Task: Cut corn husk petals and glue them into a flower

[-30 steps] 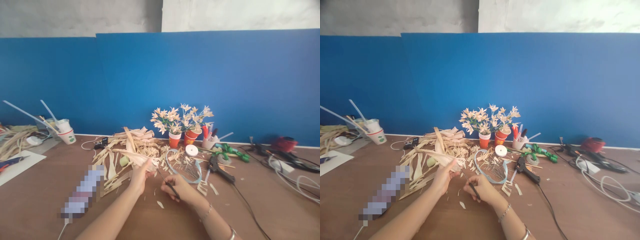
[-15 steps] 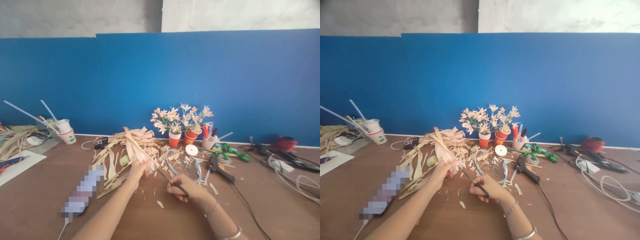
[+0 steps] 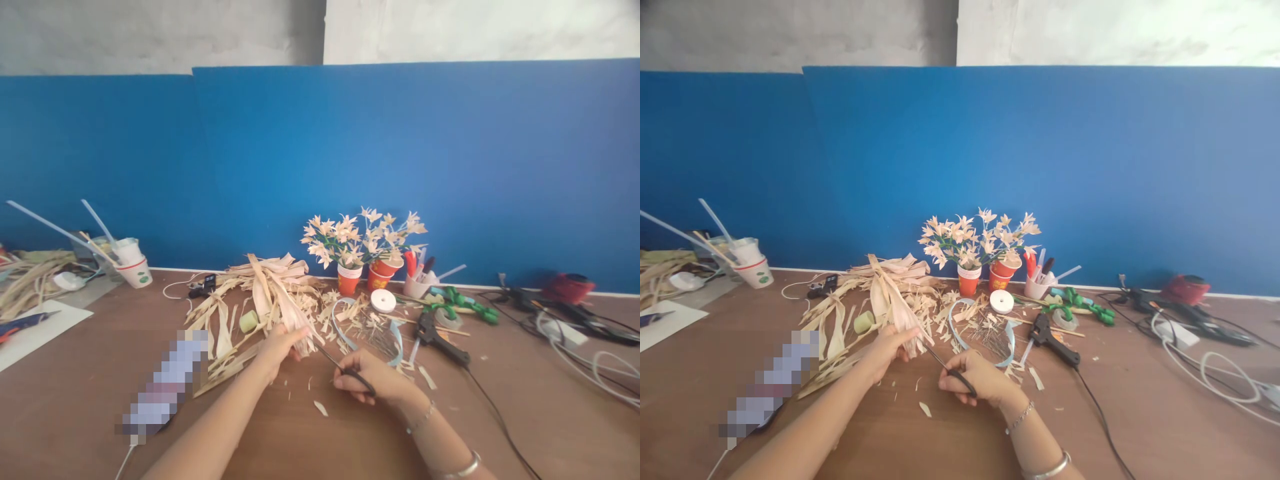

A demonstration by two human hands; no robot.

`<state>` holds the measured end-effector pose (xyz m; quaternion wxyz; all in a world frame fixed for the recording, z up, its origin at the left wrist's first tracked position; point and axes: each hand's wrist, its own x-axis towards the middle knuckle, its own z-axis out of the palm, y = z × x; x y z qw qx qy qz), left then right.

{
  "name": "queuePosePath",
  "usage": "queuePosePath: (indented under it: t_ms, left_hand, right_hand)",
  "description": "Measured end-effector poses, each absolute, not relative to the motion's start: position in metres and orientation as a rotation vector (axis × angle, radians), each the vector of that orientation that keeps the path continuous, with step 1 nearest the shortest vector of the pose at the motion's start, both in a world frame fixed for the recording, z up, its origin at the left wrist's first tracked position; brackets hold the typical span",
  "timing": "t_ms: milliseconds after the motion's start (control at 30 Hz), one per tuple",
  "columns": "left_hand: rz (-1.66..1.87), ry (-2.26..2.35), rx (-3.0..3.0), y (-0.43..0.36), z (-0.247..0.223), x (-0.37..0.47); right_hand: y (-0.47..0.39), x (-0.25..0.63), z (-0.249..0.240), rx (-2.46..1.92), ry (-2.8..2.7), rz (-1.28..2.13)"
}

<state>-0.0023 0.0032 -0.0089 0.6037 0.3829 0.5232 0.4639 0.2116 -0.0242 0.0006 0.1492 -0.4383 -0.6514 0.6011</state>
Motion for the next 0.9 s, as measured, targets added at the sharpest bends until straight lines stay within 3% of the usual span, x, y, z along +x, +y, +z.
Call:
queuePosePath:
  t_ms: [900]
  left_hand:
    - [1.054, 1.144, 0.926, 0.0, -0.001, -0.003]
  right_hand:
    - [-0.024, 0.215, 0.01, -1.339, -1.988, 1.614]
